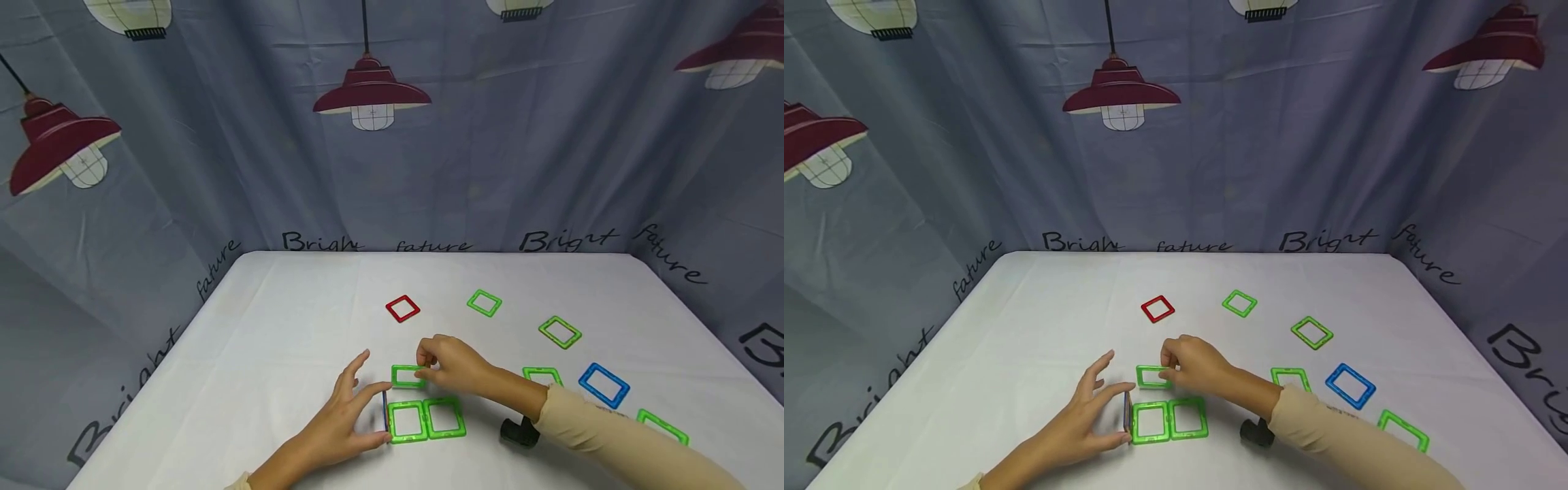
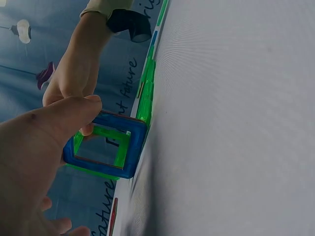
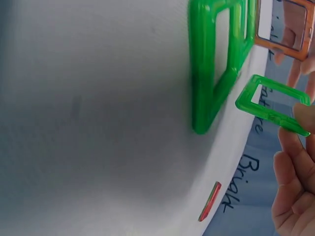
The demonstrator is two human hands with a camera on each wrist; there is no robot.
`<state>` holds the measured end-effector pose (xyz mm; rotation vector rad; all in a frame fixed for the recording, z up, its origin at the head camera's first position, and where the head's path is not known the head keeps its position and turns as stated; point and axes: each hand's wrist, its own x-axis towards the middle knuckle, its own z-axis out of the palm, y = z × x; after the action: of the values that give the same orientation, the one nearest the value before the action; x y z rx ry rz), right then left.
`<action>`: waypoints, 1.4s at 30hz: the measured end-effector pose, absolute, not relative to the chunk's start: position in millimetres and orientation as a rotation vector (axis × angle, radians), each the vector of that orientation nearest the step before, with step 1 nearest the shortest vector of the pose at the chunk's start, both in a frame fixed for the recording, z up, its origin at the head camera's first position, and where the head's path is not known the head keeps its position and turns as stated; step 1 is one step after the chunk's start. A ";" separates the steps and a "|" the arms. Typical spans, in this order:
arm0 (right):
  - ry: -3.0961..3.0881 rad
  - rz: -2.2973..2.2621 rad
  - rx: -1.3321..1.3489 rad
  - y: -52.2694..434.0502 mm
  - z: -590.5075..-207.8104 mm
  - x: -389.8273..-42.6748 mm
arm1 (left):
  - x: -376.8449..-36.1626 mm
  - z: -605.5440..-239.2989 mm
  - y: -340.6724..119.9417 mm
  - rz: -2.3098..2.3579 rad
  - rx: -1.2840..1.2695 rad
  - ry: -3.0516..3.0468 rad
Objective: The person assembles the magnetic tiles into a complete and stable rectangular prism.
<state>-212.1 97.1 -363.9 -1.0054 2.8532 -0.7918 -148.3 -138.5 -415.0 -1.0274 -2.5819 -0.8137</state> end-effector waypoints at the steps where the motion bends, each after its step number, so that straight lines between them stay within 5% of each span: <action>1: 2.860 -0.782 -1.011 97.4 -365.2 -210.3 | -148.3 -414.9 -138.6 -0.820 -1.028 -2.592; 42: 2.830 -0.680 -1.131 92.1 -370.4 -199.2 | -146.9 -410.7 -139.5 -0.813 -1.090 -2.724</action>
<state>-199.2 92.1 -370.4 -1.1311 2.8304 -0.6797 -146.9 -139.5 -410.7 -1.0895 -2.7237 -0.8130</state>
